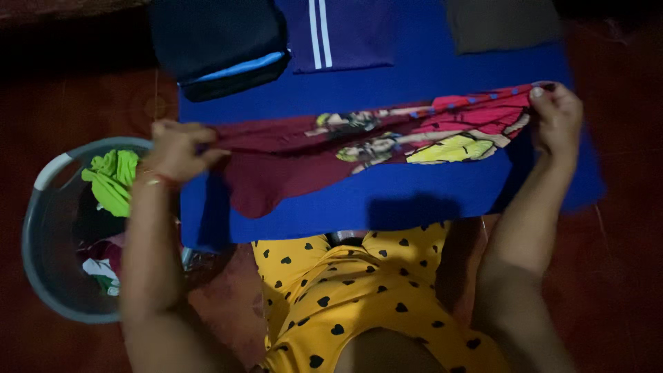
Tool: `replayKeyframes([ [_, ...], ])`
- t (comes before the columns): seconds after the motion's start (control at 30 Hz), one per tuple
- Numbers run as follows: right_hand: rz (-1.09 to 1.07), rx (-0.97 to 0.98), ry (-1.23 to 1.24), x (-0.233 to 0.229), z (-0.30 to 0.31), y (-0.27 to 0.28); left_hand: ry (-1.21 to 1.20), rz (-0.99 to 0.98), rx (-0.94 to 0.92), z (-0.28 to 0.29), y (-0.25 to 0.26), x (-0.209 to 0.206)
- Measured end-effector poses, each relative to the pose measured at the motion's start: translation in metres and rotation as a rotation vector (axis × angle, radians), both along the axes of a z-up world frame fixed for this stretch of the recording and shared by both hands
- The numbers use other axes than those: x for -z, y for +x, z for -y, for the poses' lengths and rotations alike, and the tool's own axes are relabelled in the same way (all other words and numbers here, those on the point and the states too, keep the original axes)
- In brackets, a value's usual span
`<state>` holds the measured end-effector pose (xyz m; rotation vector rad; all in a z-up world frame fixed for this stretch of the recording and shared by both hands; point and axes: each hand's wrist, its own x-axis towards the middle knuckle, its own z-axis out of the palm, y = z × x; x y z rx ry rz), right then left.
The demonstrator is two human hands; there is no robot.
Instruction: The person folds several clothing items, including black fabric, blue and red shorts, dark trousers, and a maroon graphic t-shirt, by smoothing them flat on a surface and doubling them over by hand.
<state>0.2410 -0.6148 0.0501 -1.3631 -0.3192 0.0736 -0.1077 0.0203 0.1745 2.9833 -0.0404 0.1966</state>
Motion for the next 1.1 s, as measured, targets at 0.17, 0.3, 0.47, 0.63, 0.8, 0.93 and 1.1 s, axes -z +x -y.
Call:
replayKeyframes([
  [0.17,0.098,-0.094,0.155,-0.041,-0.005,-0.009,0.070,0.201,-0.098,-0.014,-0.034,-0.051],
  [0.3,0.242,-0.008,-0.360,-0.036,-0.027,0.013,0.205,0.331,-0.165,-0.030,-0.016,-0.031],
  [0.47,0.441,0.041,-0.394,-0.031,-0.081,0.068,0.385,0.438,-0.332,-0.084,0.057,0.004],
  [0.63,0.675,0.111,-0.199,-0.058,-0.092,0.109,0.254,0.695,-0.481,-0.086,0.076,-0.047],
  [0.8,0.813,0.210,-0.366,-0.061,-0.058,0.086,0.467,0.735,-0.460,-0.039,0.007,-0.026],
  [0.93,0.708,0.153,-0.552,-0.013,-0.028,0.024,0.237,0.495,-0.500,0.007,-0.059,0.052],
  [1.1,0.404,-0.069,-0.660,0.087,-0.014,-0.064,0.093,0.343,-0.496,0.075,-0.113,0.151],
])
